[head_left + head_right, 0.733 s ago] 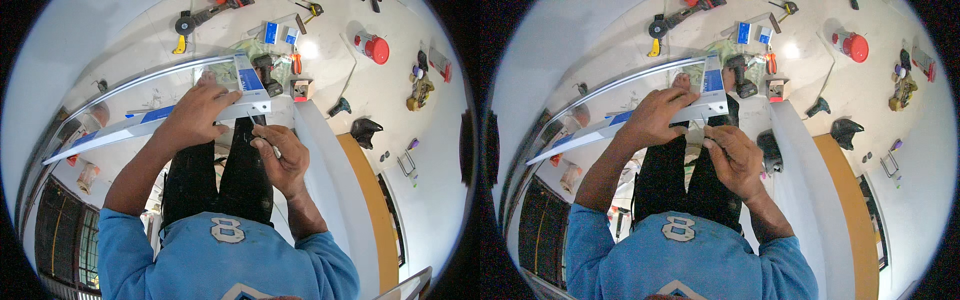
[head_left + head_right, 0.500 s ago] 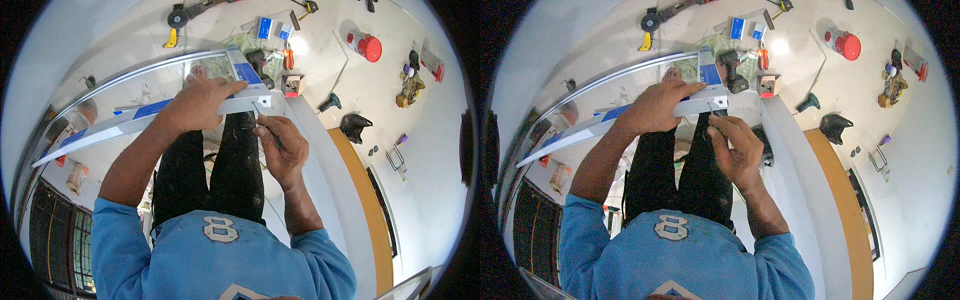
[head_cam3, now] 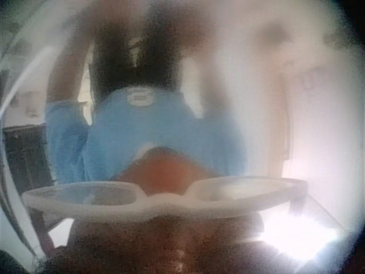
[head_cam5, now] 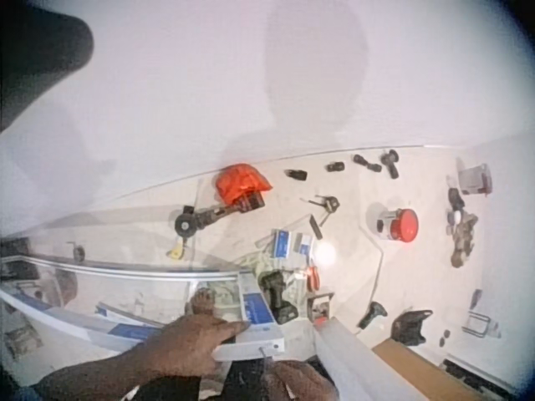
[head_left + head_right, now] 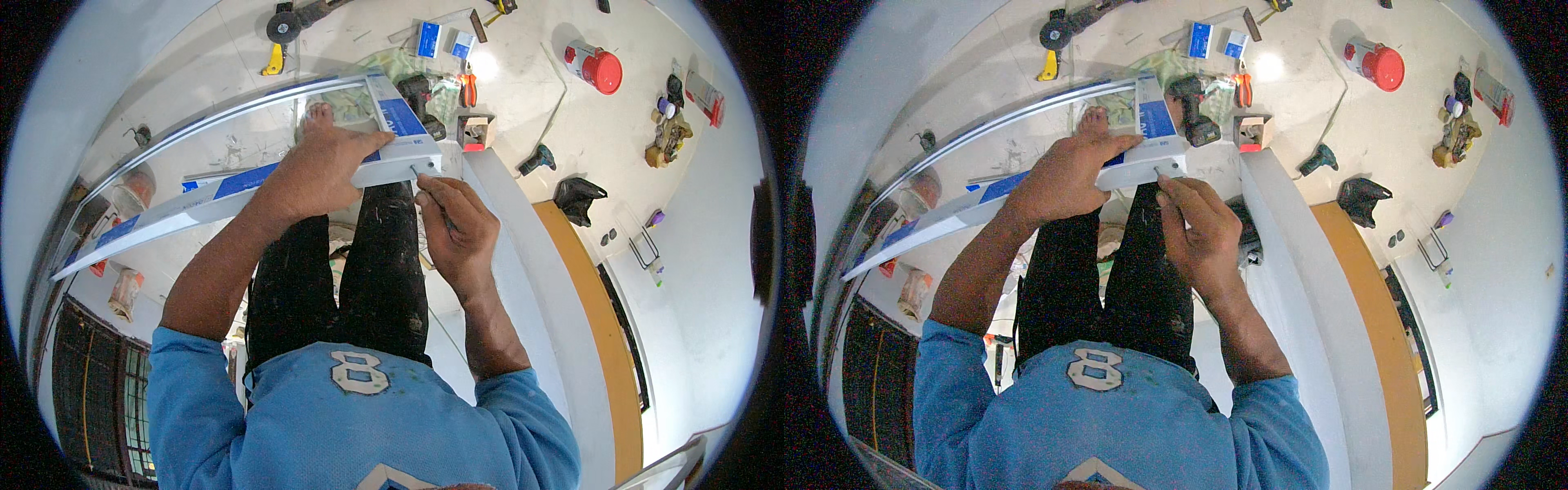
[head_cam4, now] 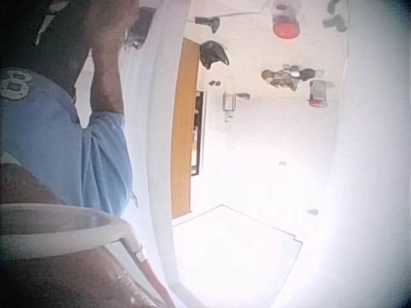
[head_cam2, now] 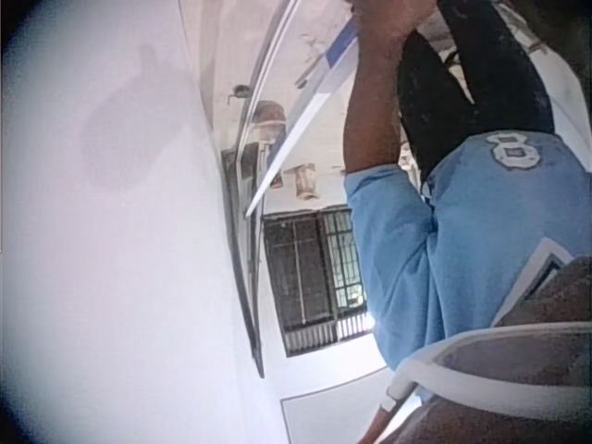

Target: The person assembles an aluminum frame by inserting screws into pre-drilled holes and tightening them with a cordless drill. They also use pliers to adjust components and align the frame sections before securing them.

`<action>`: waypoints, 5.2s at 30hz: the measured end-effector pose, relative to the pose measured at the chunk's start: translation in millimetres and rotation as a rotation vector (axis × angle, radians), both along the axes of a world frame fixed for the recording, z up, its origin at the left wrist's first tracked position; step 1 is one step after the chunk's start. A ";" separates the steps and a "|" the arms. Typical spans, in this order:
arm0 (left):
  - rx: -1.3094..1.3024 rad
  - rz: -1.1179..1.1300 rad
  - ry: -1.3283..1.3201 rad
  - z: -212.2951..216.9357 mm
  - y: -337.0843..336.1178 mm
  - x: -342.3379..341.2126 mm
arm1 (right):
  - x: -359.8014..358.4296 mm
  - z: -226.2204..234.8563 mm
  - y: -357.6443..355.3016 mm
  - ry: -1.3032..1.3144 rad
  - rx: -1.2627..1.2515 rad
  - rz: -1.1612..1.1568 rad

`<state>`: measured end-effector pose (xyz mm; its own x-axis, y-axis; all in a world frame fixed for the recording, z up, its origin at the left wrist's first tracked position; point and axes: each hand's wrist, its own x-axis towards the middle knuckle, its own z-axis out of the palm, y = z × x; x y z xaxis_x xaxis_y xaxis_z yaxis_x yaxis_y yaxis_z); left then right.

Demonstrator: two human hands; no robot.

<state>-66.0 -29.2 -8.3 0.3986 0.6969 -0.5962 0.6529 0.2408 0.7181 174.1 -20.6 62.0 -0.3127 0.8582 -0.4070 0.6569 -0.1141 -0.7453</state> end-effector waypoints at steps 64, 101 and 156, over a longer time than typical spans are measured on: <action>0.197 0.119 0.126 6.2 -18.7 22.9 | 120.9 -160.5 -26.5 -0.223 0.014 -0.382; 0.222 0.089 0.194 -10.4 -27.6 27.9 | 35.9 109.8 -1.0 -0.176 -0.338 0.093; 0.390 0.125 0.182 -16.9 -29.2 30.0 | -7.0 114.9 83.7 -0.370 -0.368 0.533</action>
<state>-35.9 -58.4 -25.2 0.2098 0.9198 -0.3315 0.7603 0.0597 0.6469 167.2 63.1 176.8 -0.4350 0.4166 -0.7983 0.8935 0.0901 -0.4399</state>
